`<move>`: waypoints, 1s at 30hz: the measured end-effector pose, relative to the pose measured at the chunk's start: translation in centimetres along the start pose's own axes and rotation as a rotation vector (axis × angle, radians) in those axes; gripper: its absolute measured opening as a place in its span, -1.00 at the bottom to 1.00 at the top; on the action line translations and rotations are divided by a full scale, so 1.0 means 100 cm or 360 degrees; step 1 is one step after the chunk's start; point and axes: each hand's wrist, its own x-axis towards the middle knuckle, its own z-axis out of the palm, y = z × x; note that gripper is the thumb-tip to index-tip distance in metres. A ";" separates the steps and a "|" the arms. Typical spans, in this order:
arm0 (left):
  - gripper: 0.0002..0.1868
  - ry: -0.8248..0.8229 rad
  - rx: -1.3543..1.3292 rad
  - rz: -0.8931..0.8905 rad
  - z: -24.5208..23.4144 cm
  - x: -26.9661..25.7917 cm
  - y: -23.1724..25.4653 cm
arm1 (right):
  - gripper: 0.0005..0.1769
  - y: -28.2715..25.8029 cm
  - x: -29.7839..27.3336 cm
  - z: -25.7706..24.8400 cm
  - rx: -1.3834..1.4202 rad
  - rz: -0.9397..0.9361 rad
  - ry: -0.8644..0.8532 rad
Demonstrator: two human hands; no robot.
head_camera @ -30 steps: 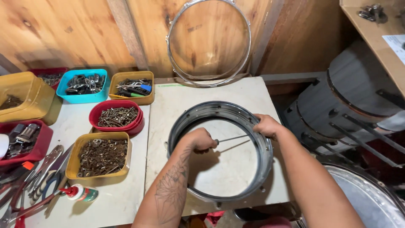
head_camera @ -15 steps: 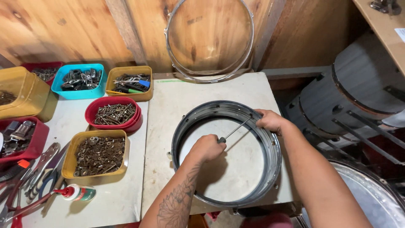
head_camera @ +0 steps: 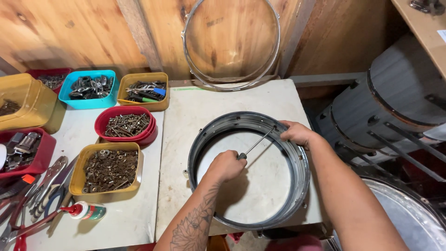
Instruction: The person uses a screwdriver to tighten the tension rods on a drum rim. They systematically rotate the drum and tighten each rod around the circumference.
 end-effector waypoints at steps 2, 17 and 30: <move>-0.50 0.0002 -0.0015 -0.0002 -0.002 -0.005 0.003 | -0.09 0.004 0.004 -0.002 0.0008 0.0001 -0.0002; -0.56 0.0004 -0.0109 -0.0024 -0.011 -0.021 0.013 | -0.09 -0.002 0.000 -0.002 0.0039 0.0030 -0.0007; -0.57 -0.0018 -0.0166 -0.0026 -0.012 -0.023 0.014 | -0.08 0.003 0.006 -0.003 -0.0016 0.0022 -0.0018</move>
